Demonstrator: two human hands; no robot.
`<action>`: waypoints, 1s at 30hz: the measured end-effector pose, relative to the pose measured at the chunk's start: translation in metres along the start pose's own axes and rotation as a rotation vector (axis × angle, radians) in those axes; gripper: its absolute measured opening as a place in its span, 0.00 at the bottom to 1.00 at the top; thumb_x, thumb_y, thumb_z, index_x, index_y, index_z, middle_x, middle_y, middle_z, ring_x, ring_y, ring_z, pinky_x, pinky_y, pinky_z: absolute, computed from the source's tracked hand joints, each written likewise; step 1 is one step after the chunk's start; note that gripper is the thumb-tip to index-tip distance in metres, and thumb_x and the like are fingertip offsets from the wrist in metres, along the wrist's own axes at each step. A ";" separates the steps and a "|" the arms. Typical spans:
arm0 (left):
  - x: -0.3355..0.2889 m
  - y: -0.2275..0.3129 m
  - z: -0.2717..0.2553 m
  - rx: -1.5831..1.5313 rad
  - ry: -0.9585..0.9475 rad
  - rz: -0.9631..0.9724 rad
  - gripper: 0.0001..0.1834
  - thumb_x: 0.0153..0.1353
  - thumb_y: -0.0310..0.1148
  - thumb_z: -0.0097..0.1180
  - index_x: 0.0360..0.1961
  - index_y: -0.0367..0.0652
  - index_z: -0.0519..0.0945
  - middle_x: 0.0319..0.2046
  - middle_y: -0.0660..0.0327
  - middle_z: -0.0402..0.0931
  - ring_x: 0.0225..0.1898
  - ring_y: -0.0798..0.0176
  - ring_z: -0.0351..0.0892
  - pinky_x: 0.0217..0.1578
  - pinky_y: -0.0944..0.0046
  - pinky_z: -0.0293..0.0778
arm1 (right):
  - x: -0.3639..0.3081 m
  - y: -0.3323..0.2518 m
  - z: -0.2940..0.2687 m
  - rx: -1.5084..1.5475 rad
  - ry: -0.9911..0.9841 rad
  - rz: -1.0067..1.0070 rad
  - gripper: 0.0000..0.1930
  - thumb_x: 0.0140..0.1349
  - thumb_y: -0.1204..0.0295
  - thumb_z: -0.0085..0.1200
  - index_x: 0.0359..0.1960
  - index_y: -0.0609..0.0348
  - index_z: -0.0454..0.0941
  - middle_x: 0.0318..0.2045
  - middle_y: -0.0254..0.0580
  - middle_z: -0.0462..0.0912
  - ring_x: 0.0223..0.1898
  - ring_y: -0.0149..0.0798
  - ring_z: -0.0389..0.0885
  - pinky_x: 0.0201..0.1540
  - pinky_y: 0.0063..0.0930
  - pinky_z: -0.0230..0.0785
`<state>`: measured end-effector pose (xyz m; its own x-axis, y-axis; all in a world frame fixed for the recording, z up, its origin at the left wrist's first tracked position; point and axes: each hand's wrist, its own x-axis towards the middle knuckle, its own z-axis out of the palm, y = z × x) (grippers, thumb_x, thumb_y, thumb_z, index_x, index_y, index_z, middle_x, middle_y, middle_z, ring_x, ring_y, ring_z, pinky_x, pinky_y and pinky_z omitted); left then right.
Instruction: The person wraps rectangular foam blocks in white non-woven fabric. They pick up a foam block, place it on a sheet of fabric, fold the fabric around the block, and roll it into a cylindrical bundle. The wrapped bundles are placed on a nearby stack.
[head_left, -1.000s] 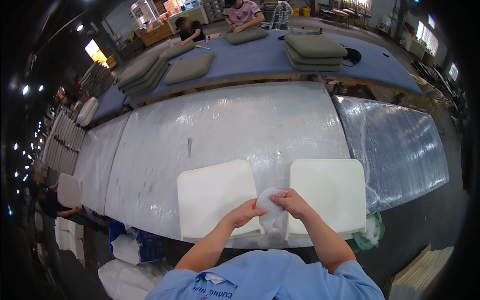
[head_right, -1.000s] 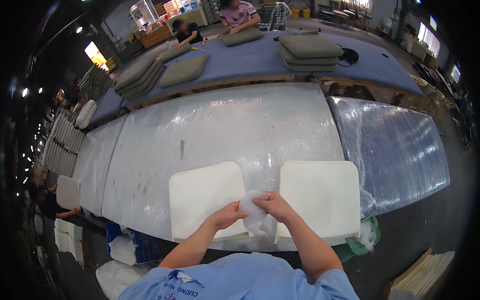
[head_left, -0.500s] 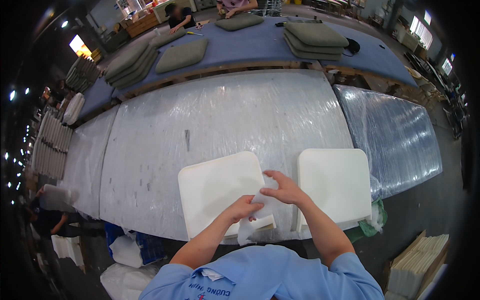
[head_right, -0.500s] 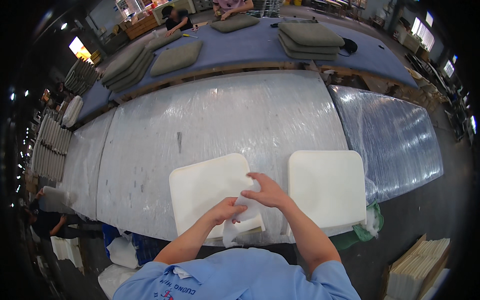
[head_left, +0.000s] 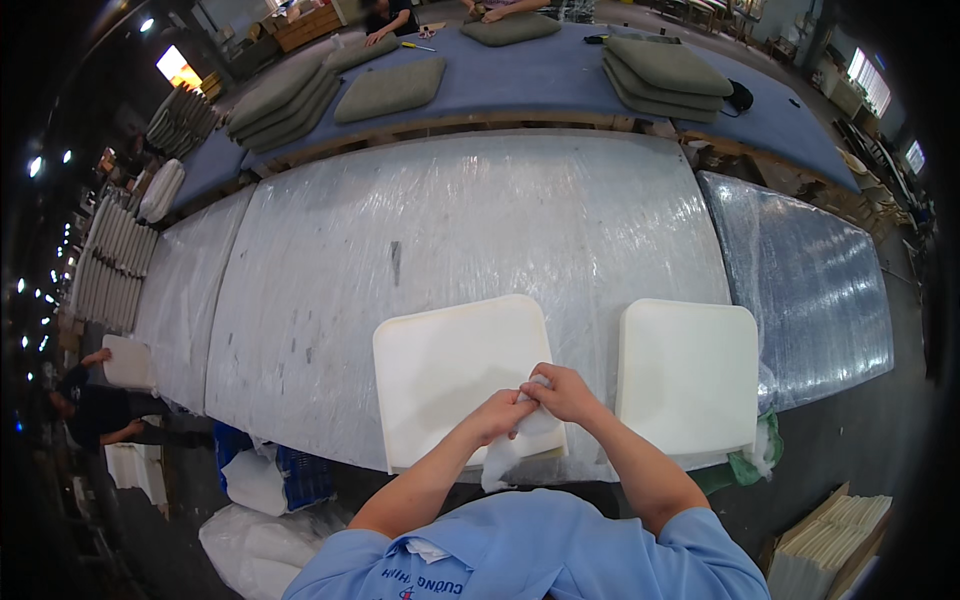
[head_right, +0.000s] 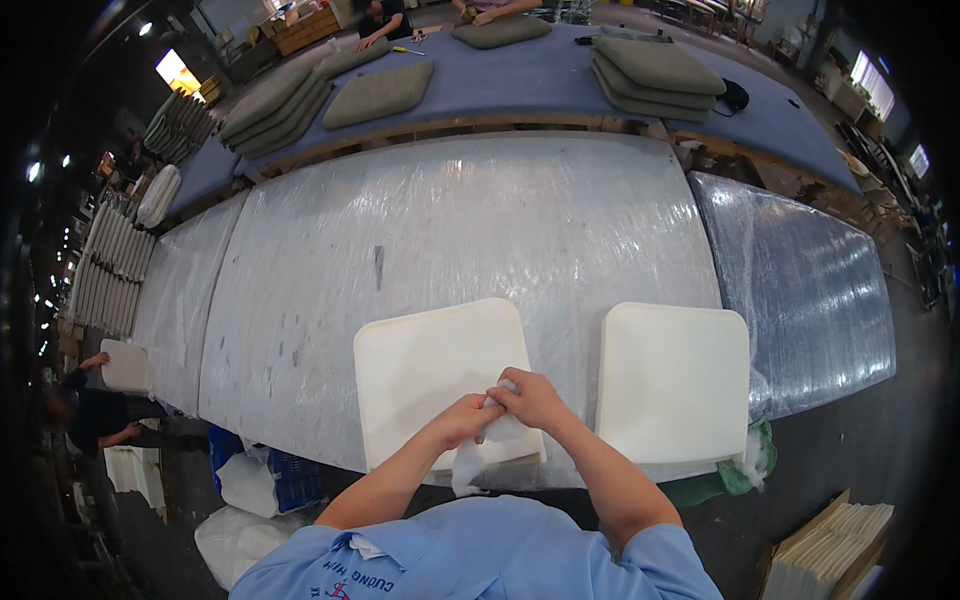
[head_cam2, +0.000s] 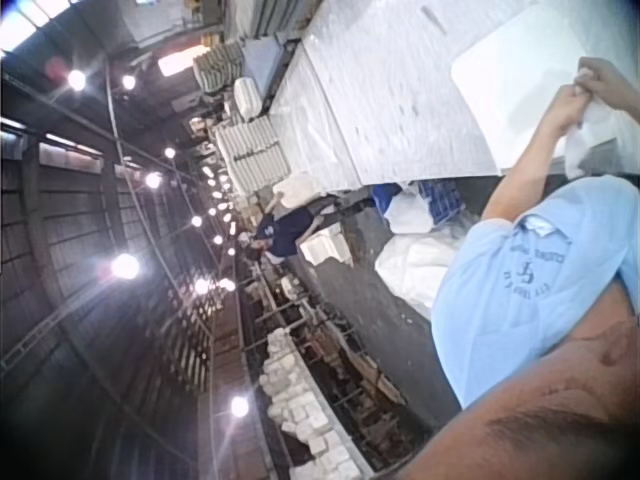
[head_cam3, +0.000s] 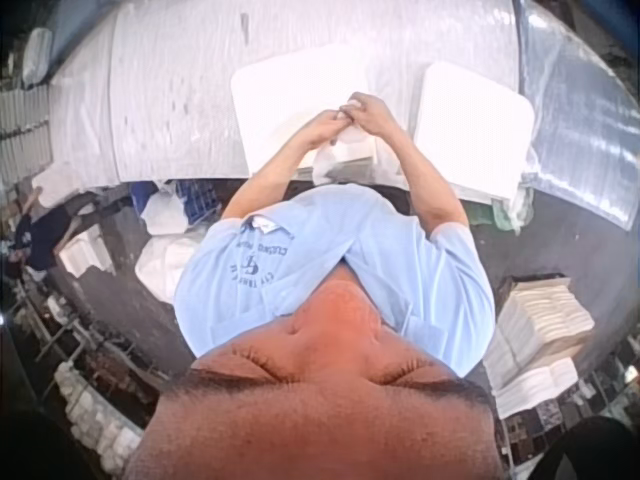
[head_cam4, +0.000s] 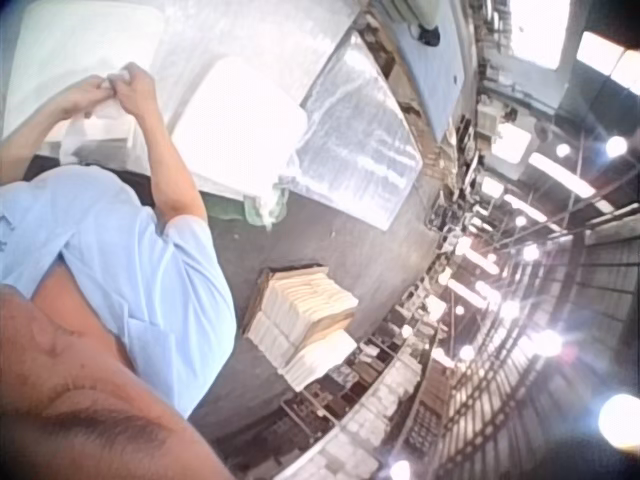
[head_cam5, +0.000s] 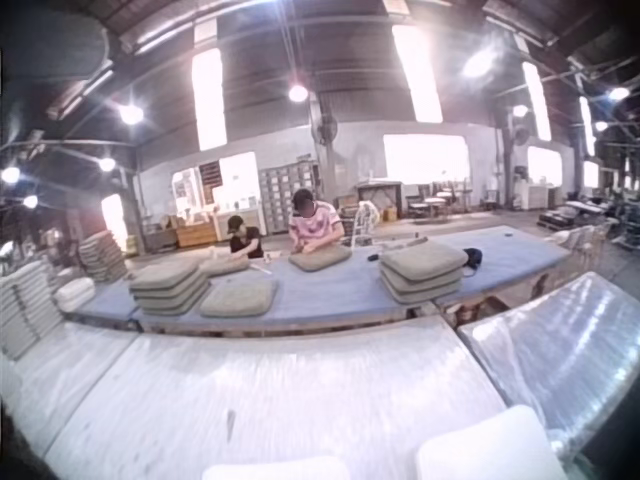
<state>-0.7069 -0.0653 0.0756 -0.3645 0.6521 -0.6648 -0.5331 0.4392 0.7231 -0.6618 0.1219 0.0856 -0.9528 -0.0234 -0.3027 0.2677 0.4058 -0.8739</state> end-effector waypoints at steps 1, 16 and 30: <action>0.001 0.000 0.000 -0.008 -0.003 -0.002 0.15 0.75 0.45 0.51 0.43 0.45 0.81 0.31 0.68 0.78 0.27 0.73 0.72 0.23 0.69 0.67 | 0.000 0.004 0.002 -0.001 0.040 -0.011 0.19 0.65 0.56 0.63 0.43 0.60 0.83 0.32 0.55 0.87 0.35 0.49 0.87 0.39 0.41 0.77; 0.011 0.002 0.001 -0.029 -0.056 -0.022 0.14 0.76 0.47 0.51 0.43 0.49 0.81 0.28 0.73 0.75 0.24 0.77 0.66 0.22 0.69 0.60 | -0.002 0.035 0.016 0.291 0.155 -0.012 0.13 0.69 0.61 0.62 0.35 0.60 0.83 0.28 0.38 0.86 0.32 0.27 0.79 0.37 0.29 0.74; -0.032 -0.022 0.001 0.936 0.128 0.135 0.21 0.70 0.46 0.57 0.58 0.48 0.80 0.51 0.49 0.82 0.55 0.46 0.80 0.57 0.49 0.74 | 0.001 0.129 -0.044 0.843 0.443 0.338 0.22 0.75 0.52 0.53 0.47 0.63 0.81 0.37 0.33 0.85 0.40 0.31 0.81 0.43 0.33 0.73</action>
<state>-0.6826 -0.0949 0.0809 -0.4884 0.6855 -0.5400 0.3270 0.7175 0.6151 -0.6345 0.2148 -0.0110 -0.7302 0.3842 -0.5650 0.3839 -0.4534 -0.8044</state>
